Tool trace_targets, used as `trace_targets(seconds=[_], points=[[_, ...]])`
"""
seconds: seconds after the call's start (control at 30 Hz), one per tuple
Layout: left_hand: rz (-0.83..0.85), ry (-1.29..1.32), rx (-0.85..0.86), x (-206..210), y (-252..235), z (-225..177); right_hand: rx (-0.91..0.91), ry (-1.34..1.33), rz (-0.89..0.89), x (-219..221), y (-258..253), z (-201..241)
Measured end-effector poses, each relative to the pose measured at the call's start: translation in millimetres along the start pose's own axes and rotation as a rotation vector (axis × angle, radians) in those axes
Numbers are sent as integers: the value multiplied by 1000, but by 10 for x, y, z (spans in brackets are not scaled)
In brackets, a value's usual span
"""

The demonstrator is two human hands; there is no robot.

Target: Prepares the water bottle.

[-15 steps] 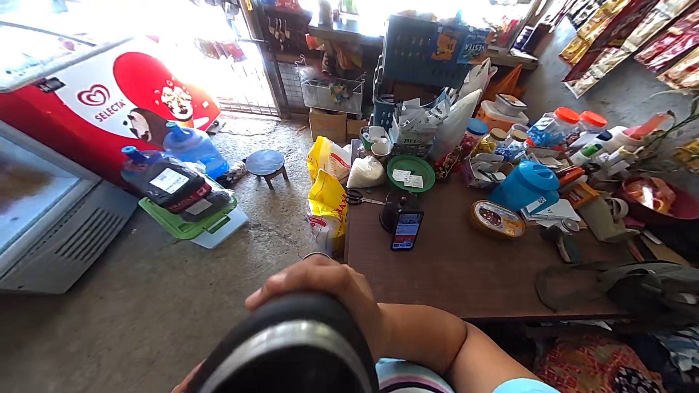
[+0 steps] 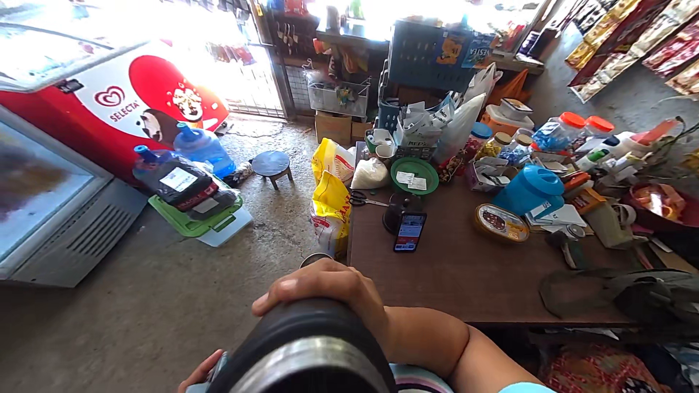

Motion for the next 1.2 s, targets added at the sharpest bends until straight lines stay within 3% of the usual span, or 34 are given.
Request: trace_targets(seconds=[0.17,0.2,0.27,0.3,0.43,0.57,0.6,0.67,0.73,0.9,1.0,1.07,1.13,1.2], points=[[6,-3,7,-73,11,54,-34,16,49,53,-31,28],[37,27,71,-148,-60,190,-30,11,50,68,-29,24],[260,136,337,-402,-285,657,-32,6,55,104,-36,29],[299,128,377,-434,-278,703,-38,3,59,115,-44,38],[58,-2,113,-134,200,78,-50,21,56,56,-29,14],[-33,10,-21,-261,234,258,-63,-12,56,9,-43,6],[-43,14,-19,-325,231,391,-75,2,68,-2,-46,17],[-31,25,146,-476,228,815,-126,59,83,-20,-61,57],[-12,4,207,-488,227,900,-192,108,97,-29,-100,130],[-32,22,221,-505,240,871,-283,132,103,41,-195,239],[-32,-8,129,-328,293,355,-242,82,74,130,-136,188],[45,-23,164,-319,281,263,-173,91,61,193,-37,153],[273,120,256,-500,200,587,-99,116,59,228,59,146],[382,206,156,-663,146,881,-53,122,47,237,135,161]])
Point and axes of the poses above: each hand's wrist, its own y-axis away from the middle knuckle, its own x-axis out of the palm, z = x × y, the point moved 4 cm from there along -y, towards the middle knuckle, and after that the axes turned 5 degrees about -y, right-handed, at the moved point
